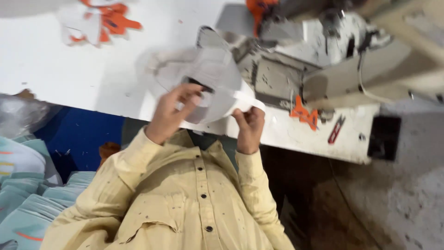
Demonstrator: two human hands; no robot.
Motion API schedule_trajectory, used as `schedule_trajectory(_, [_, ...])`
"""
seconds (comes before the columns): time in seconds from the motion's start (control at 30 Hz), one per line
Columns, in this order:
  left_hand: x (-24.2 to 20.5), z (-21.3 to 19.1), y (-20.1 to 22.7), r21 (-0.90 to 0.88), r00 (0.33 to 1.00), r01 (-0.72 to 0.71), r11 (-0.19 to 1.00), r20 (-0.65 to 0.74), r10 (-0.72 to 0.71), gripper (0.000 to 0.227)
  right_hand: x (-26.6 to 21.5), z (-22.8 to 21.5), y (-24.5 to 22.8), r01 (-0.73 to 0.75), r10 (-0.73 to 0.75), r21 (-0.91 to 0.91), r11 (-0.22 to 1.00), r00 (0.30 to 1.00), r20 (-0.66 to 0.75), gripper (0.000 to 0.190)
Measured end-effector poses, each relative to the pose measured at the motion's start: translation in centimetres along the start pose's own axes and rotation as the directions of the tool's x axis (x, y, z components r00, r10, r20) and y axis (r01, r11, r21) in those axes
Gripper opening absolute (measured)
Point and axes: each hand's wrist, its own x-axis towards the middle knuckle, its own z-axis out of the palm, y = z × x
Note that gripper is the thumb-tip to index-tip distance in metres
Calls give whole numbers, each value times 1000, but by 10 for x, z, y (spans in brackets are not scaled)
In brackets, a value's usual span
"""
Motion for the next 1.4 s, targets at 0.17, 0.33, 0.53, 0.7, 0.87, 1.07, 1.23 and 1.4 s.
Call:
schedule_trajectory(0.17, [11, 49, 73, -102, 999, -44, 994, -8, 43, 49, -6, 21, -49, 113, -88, -246, 963, 990, 109, 28])
schedule_trajectory(0.33, [25, 46, 57, -101, 993, -103, 989, -67, 97, 46, 2, 1, -35, -4, -10, 77, 997, 984, 177, 32])
schedule_trajectory(0.53, [32, 40, 35, -179, 990, -113, 977, 60, 126, 44, 14, 11, -69, -267, 161, 398, 878, 947, 279, 35])
schedule_trajectory(0.7, [30, 46, 27, 30, 987, -158, 987, -4, 158, 55, 13, 16, -79, -150, 137, 63, 987, 975, 177, 33])
schedule_trajectory(0.87, [13, 46, 29, 158, 909, -401, 902, -59, 414, 80, 10, 25, -74, -78, 80, -23, 997, 991, 106, 31])
schedule_trajectory(1.07, [0, 40, 70, 273, 914, -394, 877, 22, 404, 56, 5, 32, -73, 11, -8, -61, 998, 999, 47, 30])
schedule_trajectory(1.23, [7, 41, 69, 85, 979, -144, 986, -131, 154, 20, 4, 35, -84, 31, -28, -38, 999, 997, 76, 32])
schedule_trajectory(1.4, [5, 45, 66, -81, 978, -164, 983, -147, 151, 18, 4, 30, -86, -4, 7, -31, 1000, 994, 113, 35])
